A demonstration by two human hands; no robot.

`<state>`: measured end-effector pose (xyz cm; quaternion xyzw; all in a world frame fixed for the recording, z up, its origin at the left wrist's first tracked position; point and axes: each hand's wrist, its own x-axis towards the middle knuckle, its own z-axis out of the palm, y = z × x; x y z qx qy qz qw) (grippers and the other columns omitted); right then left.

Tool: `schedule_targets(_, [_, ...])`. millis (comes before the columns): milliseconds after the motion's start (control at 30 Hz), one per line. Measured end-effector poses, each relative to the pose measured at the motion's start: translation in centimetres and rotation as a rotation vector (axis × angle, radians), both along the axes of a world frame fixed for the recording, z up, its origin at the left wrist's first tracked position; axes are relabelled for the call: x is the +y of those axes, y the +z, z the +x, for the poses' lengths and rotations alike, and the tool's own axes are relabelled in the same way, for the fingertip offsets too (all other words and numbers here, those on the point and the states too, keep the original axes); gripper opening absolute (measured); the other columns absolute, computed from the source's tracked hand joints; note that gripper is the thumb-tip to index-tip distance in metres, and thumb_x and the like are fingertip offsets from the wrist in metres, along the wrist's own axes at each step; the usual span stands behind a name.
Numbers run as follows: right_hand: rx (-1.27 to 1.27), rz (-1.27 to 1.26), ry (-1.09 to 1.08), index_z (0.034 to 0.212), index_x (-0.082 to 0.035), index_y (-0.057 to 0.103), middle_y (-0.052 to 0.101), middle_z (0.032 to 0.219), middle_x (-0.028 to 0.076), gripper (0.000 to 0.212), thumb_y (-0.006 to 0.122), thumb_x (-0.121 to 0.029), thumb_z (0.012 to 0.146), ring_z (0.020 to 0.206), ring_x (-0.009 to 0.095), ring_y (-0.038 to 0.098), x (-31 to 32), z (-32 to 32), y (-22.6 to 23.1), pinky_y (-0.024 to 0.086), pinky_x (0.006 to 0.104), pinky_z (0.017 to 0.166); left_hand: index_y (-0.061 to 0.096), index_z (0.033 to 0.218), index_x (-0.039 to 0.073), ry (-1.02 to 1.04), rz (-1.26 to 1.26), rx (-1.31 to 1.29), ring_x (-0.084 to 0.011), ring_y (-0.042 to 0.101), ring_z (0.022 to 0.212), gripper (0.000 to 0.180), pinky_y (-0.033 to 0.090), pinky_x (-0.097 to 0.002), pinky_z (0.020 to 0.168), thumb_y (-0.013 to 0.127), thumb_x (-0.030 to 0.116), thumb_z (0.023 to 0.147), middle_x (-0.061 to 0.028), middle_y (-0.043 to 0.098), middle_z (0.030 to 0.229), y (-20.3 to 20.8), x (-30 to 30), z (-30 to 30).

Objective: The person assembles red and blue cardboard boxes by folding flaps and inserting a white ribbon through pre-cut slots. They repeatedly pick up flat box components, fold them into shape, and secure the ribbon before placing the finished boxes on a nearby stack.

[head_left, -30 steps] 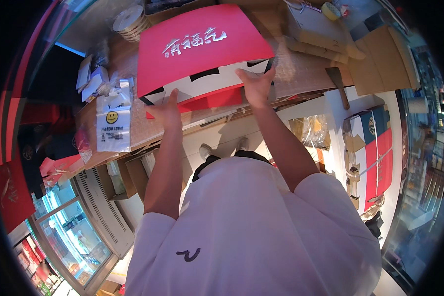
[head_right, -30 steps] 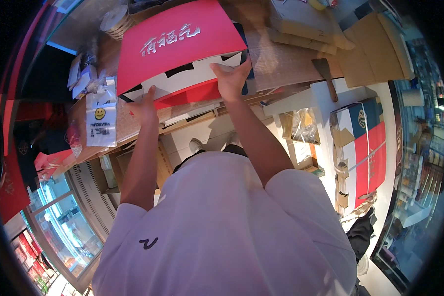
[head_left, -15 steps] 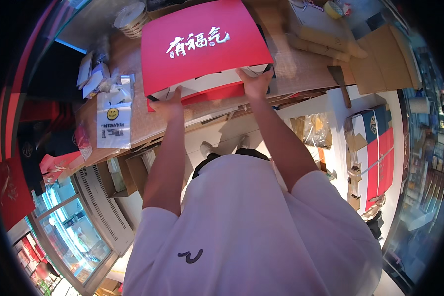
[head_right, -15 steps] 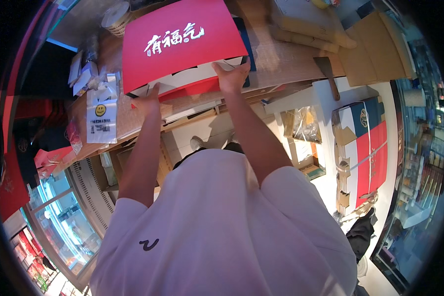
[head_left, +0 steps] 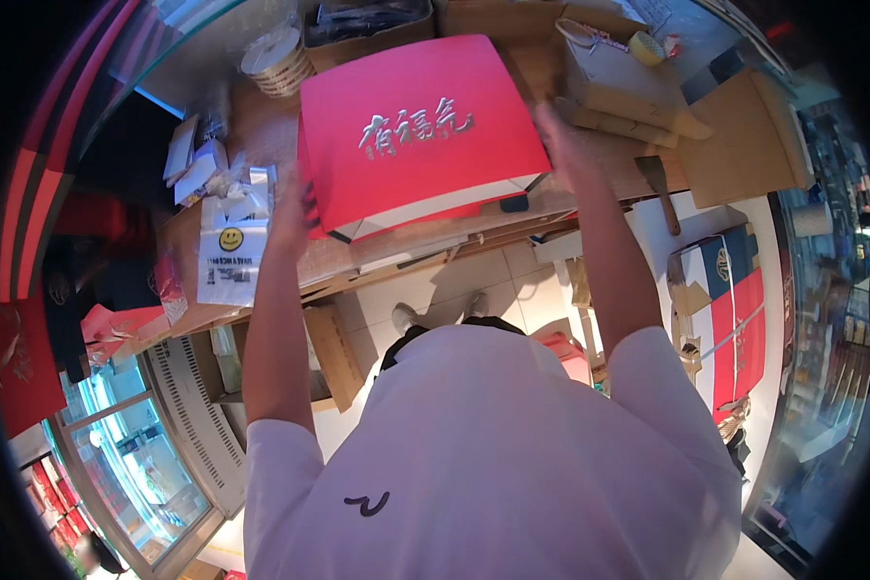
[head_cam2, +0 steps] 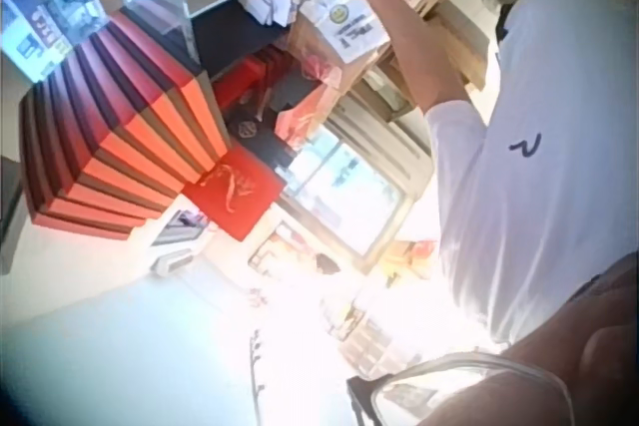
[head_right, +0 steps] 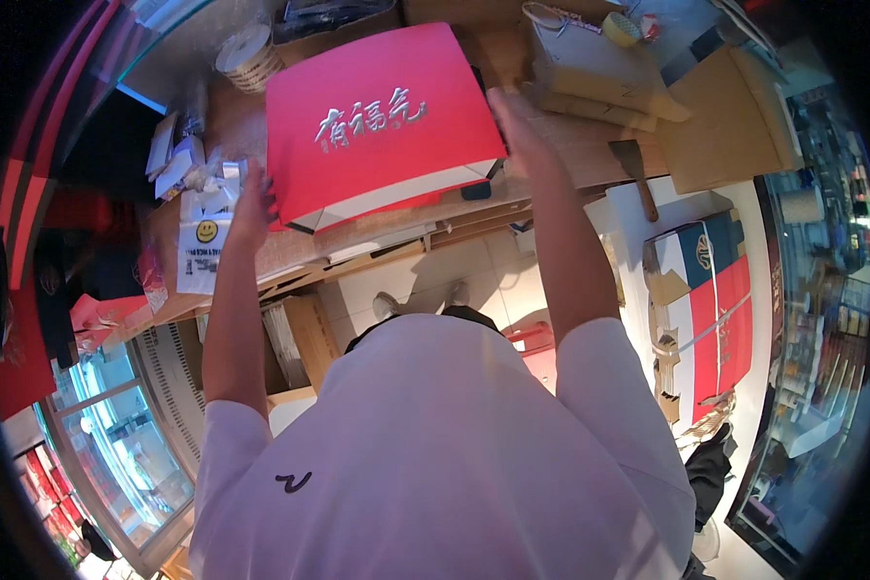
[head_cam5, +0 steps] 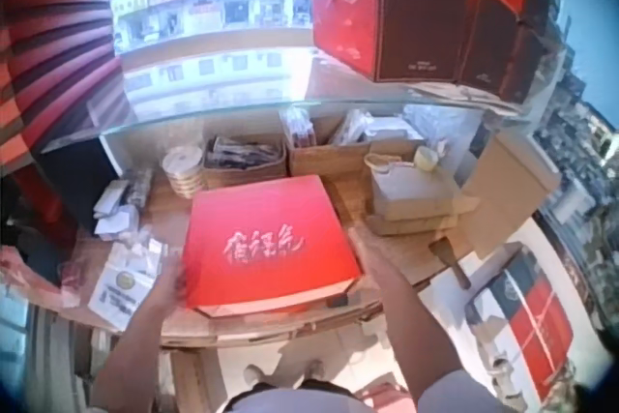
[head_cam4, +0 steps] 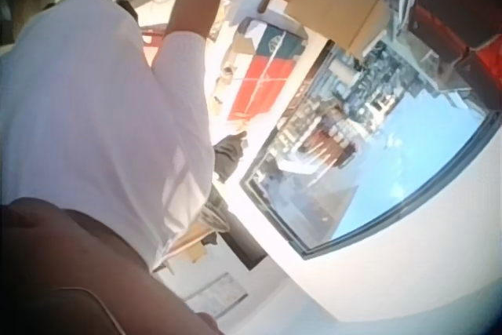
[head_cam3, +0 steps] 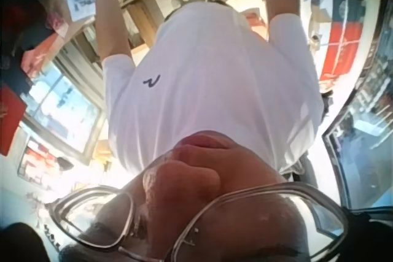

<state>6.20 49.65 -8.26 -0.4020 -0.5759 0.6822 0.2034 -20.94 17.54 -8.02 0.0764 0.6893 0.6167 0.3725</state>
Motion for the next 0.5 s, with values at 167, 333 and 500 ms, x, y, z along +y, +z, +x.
schedule_targets(167, [0.077,0.318,0.017,0.125,0.001,0.042,0.052,0.12,0.01,0.05,0.058,-0.025,0.085,0.11,0.018,0.049,-5.4,1.4,2.7,0.039,0.0295,0.092,0.029,0.132,-0.003,-0.057,0.045,0.787,-0.0238,0.042,0.117,0.06,0.031,-0.0327,0.1,0.059,0.015,0.083,-0.0181,0.043,0.127,4.0,0.1,6.3])
schedule_targets(333, [0.472,0.212,-0.062,0.125,-0.002,0.041,0.051,0.119,0.007,0.045,0.056,-0.004,0.083,0.111,0.013,0.046,-9.4,5.1,-1.6,0.035,0.0287,0.095,0.025,0.133,-0.004,-0.006,0.227,0.717,-0.0245,0.033,0.126,0.064,0.025,-0.0339,0.104,0.061,0.005,0.08,-0.0196,0.033,0.135,1.0,-3.9,10.8])
schedule_targets(500, [0.296,0.165,-0.034,0.124,-0.004,0.042,0.048,0.122,0.005,0.044,0.055,-0.002,0.082,0.114,0.015,0.044,-9.5,5.1,-4.8,0.035,0.0301,0.095,0.022,0.133,-0.004,-0.197,-0.115,0.663,-0.0304,0.031,0.128,0.076,0.022,-0.0343,0.105,0.069,0.013,0.075,-0.0233,0.034,0.134,-0.2,-6.2,9.3])
